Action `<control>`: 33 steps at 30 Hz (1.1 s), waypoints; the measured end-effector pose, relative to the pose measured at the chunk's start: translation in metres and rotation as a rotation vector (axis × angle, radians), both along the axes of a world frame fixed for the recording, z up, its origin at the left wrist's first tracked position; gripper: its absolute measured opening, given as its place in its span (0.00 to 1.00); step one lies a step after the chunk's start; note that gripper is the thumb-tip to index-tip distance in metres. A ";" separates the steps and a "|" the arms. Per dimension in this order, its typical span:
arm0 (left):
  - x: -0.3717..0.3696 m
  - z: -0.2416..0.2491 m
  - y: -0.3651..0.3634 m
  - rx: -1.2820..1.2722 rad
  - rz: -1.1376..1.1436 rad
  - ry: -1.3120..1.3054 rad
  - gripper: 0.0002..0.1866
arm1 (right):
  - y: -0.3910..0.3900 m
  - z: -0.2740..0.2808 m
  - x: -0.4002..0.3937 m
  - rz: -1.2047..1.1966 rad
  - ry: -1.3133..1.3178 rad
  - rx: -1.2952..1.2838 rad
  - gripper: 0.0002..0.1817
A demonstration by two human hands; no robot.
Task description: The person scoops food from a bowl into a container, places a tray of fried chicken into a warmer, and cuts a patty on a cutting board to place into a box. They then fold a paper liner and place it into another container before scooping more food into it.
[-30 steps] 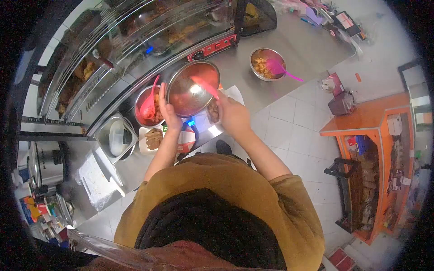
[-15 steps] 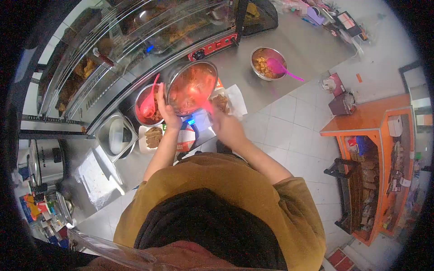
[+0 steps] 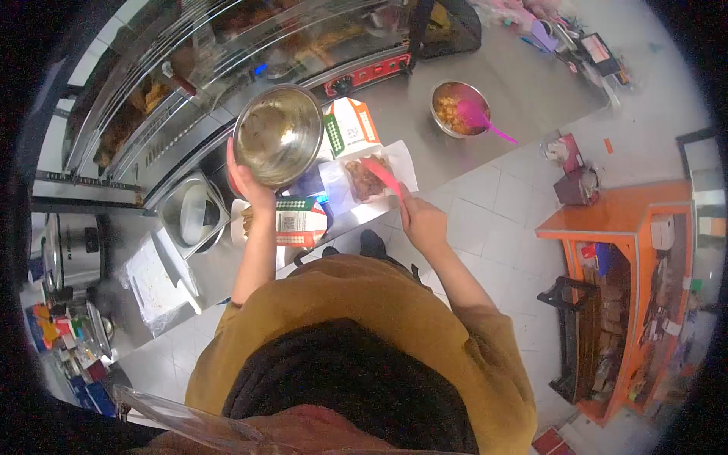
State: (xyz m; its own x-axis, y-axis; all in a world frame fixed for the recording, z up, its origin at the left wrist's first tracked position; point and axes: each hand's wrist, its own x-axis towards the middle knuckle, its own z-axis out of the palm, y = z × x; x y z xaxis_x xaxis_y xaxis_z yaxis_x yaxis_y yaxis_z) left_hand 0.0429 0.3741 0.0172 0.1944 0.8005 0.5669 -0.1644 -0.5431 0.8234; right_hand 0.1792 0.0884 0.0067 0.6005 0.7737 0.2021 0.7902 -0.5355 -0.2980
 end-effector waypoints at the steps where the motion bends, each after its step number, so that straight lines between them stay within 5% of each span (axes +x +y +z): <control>1: -0.003 0.000 0.000 0.003 0.011 0.030 0.40 | -0.001 0.000 -0.002 -0.023 0.006 -0.014 0.19; 4: -0.004 0.009 -0.010 -0.041 0.008 0.092 0.39 | 0.001 -0.006 0.004 -0.047 -0.037 0.069 0.17; 7: 0.000 0.011 -0.024 -0.235 -0.021 0.150 0.33 | 0.009 0.000 0.025 -0.232 0.825 0.526 0.17; 10: 0.000 0.010 -0.033 -0.572 -0.188 0.078 0.33 | 0.019 0.056 0.031 -0.154 1.374 0.426 0.19; 16: -0.009 0.028 -0.045 -1.059 -0.459 -0.274 0.33 | 0.062 0.105 -0.001 0.181 0.757 0.449 0.19; 19: -0.052 0.040 -0.044 -1.079 -0.336 -0.330 0.34 | 0.055 0.095 0.033 0.049 0.456 0.540 0.20; 22: -0.115 0.049 -0.048 -0.931 -0.083 -0.327 0.33 | 0.043 0.019 0.080 -0.131 0.194 0.452 0.25; 25: -0.189 0.036 -0.059 -0.911 0.133 -0.454 0.31 | 0.033 -0.033 0.095 -0.271 1.099 0.290 0.27; 28: -0.249 0.009 -0.077 -0.826 0.325 -0.421 0.34 | 0.041 -0.005 0.079 -0.160 1.164 0.110 0.24; 31: -0.271 -0.018 -0.093 -0.859 0.424 -0.497 0.38 | 0.053 -0.038 0.084 0.056 1.248 0.360 0.22; 33: -0.277 -0.040 -0.095 -0.822 0.406 -0.559 0.40 | 0.063 -0.061 0.079 0.174 1.082 0.338 0.20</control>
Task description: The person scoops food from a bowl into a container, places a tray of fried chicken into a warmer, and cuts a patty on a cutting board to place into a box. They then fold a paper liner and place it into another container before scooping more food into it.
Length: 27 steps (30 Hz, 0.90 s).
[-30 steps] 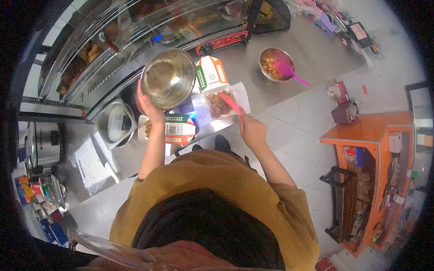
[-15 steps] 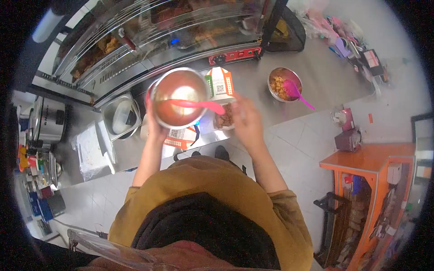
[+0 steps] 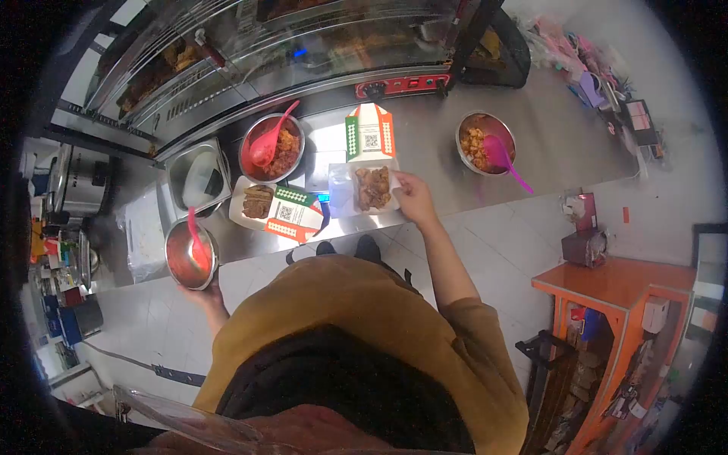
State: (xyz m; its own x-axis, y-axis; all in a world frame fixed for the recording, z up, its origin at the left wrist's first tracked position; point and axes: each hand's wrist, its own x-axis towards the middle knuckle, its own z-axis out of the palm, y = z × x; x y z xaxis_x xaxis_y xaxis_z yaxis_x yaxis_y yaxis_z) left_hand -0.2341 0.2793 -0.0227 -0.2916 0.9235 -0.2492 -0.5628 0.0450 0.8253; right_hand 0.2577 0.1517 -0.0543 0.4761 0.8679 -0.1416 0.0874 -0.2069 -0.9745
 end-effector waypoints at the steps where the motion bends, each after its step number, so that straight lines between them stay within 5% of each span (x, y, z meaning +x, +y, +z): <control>1: -0.001 -0.008 0.001 0.006 0.011 0.011 0.41 | 0.004 -0.007 -0.005 0.038 -0.087 0.020 0.19; 4: 0.001 -0.026 0.009 0.069 0.019 0.022 0.42 | 0.003 0.014 -0.030 0.293 -0.343 -0.094 0.18; 10: -0.009 -0.028 0.000 0.084 0.102 -0.019 0.43 | 0.007 0.002 -0.029 0.227 -0.439 0.235 0.19; 13: -0.020 -0.026 -0.003 0.070 0.170 -0.072 0.43 | 0.008 0.013 -0.024 0.209 -0.927 0.227 0.21; 27: -0.018 -0.044 0.036 0.052 0.197 0.046 0.45 | 0.031 -0.002 -0.028 0.447 -0.910 -0.035 0.29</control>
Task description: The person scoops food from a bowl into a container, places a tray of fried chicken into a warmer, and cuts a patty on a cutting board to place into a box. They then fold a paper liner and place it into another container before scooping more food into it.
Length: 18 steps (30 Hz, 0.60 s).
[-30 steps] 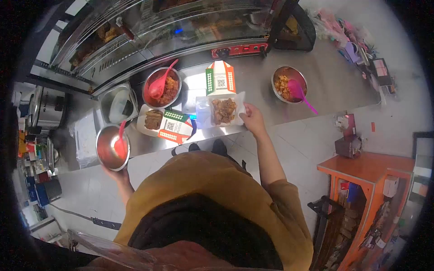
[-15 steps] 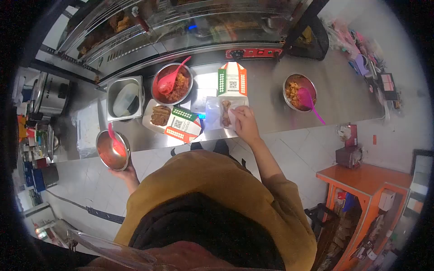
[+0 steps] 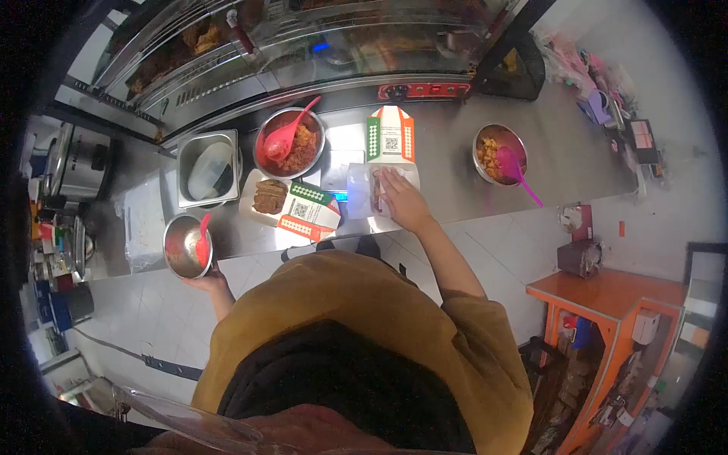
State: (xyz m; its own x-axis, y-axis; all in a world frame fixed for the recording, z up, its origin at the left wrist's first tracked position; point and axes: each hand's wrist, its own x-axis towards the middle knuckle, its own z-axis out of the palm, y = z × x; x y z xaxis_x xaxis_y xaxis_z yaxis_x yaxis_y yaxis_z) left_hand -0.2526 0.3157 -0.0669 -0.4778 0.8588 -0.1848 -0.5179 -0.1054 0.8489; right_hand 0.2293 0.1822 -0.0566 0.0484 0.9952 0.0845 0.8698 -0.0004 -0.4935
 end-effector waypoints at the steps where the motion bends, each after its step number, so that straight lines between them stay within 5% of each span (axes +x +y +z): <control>1: -0.002 -0.004 0.002 0.003 -0.010 0.010 0.44 | 0.001 0.005 0.000 -0.009 0.026 -0.011 0.29; 4: 0.000 -0.007 0.006 -0.026 0.000 0.053 0.44 | -0.009 0.034 -0.010 -0.018 -0.124 0.199 0.28; 7: -0.001 -0.010 0.009 -0.086 0.022 0.123 0.42 | -0.013 0.037 -0.044 -0.021 -0.076 0.179 0.26; 13: -0.021 -0.033 0.017 -0.054 0.010 0.108 0.42 | 0.010 0.031 -0.085 -0.096 -0.441 0.277 0.22; 18: -0.009 -0.022 0.010 -0.101 0.017 0.133 0.41 | 0.007 0.026 -0.071 -0.235 -0.195 0.325 0.22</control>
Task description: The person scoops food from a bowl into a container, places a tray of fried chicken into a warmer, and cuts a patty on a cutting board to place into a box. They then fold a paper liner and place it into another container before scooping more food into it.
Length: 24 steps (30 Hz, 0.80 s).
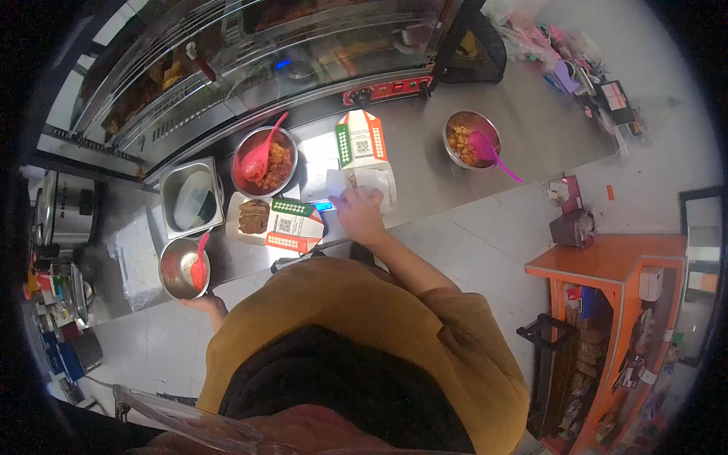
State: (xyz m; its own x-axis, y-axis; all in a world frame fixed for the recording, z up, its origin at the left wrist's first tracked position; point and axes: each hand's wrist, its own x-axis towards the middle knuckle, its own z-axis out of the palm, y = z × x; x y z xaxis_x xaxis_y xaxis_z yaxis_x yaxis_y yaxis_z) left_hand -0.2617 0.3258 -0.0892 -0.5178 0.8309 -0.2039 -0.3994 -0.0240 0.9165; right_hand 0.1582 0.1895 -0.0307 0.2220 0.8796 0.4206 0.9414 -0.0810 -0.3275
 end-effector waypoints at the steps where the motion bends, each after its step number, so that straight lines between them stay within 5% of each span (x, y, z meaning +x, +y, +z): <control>1: 0.004 0.004 -0.001 0.012 -0.003 0.025 0.40 | -0.001 -0.004 0.005 -0.054 0.063 0.067 0.22; 4: -0.004 -0.007 0.003 0.034 -0.008 0.043 0.40 | -0.007 -0.023 0.021 -0.315 0.302 0.271 0.21; 8: -0.027 -0.037 0.009 0.033 0.012 -0.032 0.42 | -0.026 -0.014 0.034 -0.418 0.119 -0.068 0.18; 11: -0.046 -0.067 0.018 0.018 0.111 0.178 0.42 | -0.027 -0.011 0.035 -0.420 0.039 -0.195 0.17; 16: -0.013 -0.010 0.004 -0.152 0.076 0.459 0.41 | -0.025 -0.004 0.042 -0.327 0.013 -0.051 0.16; 20: -0.049 -0.024 0.013 -0.383 0.113 0.725 0.42 | -0.027 -0.014 0.063 -0.280 0.123 -0.121 0.15; 23: 0.014 0.042 0.003 -0.809 0.611 1.099 0.36 | -0.026 -0.025 0.079 -0.349 0.326 -0.212 0.22; 24: 0.019 0.047 0.004 -0.507 0.639 1.281 0.33 | -0.024 -0.023 0.085 -0.366 0.400 -0.258 0.27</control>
State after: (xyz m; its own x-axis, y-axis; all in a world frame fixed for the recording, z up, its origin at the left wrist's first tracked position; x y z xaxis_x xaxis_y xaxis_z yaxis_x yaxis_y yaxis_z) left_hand -0.2424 0.3295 -0.0418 -0.7970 0.3879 0.4630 0.6037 0.5351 0.5909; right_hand 0.2432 0.1651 -0.0539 0.6271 0.7785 0.0247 0.6449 -0.5012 -0.5770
